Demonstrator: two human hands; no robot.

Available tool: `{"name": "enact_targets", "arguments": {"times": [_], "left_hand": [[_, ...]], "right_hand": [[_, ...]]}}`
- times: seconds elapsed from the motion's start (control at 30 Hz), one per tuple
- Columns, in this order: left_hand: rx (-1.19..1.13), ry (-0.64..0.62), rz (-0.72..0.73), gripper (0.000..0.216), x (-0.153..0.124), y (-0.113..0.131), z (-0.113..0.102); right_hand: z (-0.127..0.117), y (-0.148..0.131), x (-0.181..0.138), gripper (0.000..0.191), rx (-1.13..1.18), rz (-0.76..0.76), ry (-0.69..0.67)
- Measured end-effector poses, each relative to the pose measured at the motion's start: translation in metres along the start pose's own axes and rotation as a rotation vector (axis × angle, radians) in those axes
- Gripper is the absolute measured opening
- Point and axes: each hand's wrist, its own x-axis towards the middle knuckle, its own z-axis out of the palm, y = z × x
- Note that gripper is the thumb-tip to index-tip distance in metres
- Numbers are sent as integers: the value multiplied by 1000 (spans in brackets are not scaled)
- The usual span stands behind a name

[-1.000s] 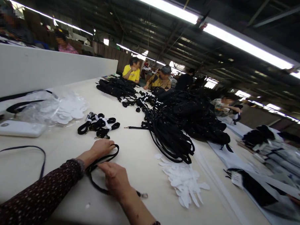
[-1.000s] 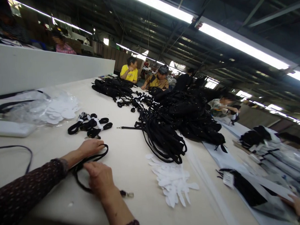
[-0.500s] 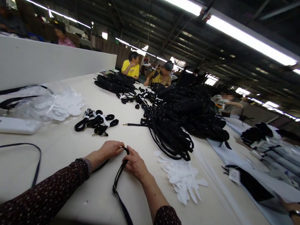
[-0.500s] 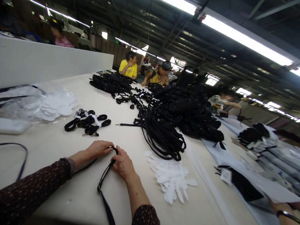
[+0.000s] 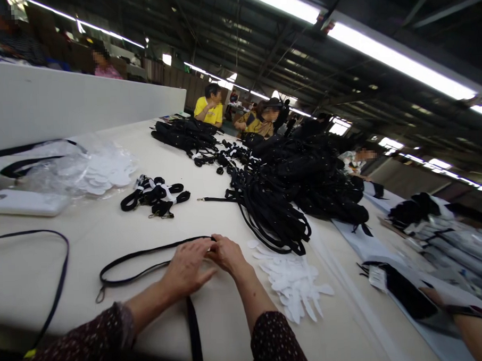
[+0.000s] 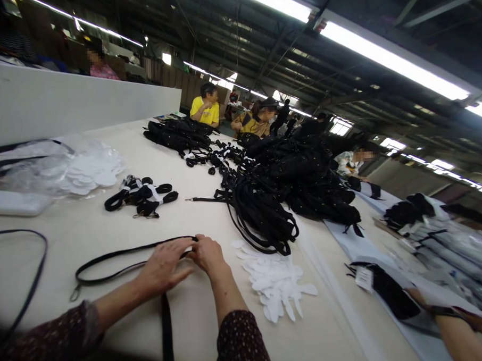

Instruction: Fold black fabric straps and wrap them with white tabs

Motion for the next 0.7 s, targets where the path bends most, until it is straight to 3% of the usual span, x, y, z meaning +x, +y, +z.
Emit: {"name": "enact_targets", "arguments": {"times": [0.1,0.2,0.3,0.47,0.57,0.7], "left_hand": [[29,33,17,90,-24,15,17],[129,27,19,92,-38,-1,12],[223,9,34,77,-48,-36,-13],[278,-9,-72,23,-73,-84,-51],[274,-24,-110,20,-91,-92,-58],[227,54,-145,29,-107,-82,-62]], "right_hand": [[4,4,-2,28,28,-24,25],[8,13,-9,18,64,-80,22],[12,23,-17,15,101,-106,30],[19,30,-23,14,184,-105,55],[19,32,-23,12,250,-86,62],[18,33,-24,15,266,-100,63]]}}
